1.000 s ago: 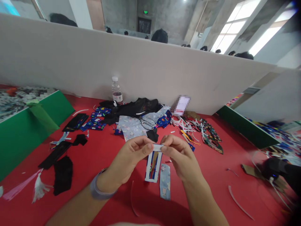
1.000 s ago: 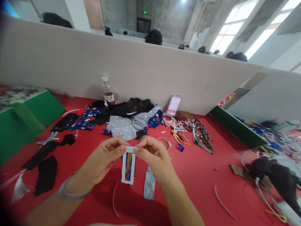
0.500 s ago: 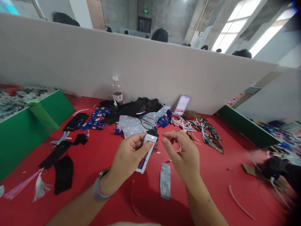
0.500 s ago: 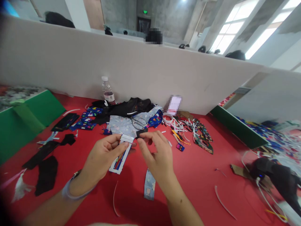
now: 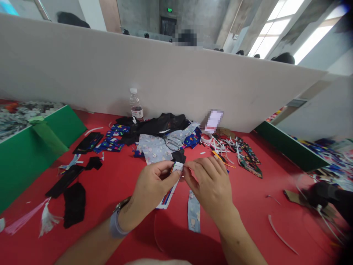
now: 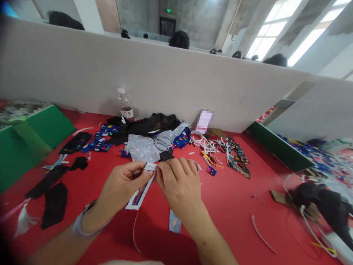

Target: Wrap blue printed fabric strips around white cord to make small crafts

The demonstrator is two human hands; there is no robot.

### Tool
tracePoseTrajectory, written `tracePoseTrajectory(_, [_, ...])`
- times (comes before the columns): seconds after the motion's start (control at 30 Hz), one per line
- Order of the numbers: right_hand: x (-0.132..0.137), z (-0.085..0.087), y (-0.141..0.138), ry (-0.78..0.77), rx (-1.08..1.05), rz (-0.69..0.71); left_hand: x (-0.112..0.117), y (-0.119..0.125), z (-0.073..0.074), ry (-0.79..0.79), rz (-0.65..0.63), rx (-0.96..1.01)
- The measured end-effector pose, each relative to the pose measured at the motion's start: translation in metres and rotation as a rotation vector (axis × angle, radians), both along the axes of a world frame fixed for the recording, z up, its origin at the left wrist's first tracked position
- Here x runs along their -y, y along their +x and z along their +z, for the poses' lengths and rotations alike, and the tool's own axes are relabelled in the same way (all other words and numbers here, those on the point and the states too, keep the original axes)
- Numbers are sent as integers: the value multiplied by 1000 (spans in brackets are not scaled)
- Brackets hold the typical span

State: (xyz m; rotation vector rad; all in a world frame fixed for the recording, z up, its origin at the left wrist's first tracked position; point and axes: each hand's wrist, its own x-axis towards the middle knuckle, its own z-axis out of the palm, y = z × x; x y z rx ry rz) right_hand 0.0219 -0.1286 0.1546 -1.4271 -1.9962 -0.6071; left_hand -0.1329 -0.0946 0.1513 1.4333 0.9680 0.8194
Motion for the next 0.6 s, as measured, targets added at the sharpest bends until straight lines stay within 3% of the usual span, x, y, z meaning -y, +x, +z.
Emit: tracePoseTrajectory(0.6, [-1, 2, 4, -27, 85, 37, -1, -1, 0, 40, -58, -79])
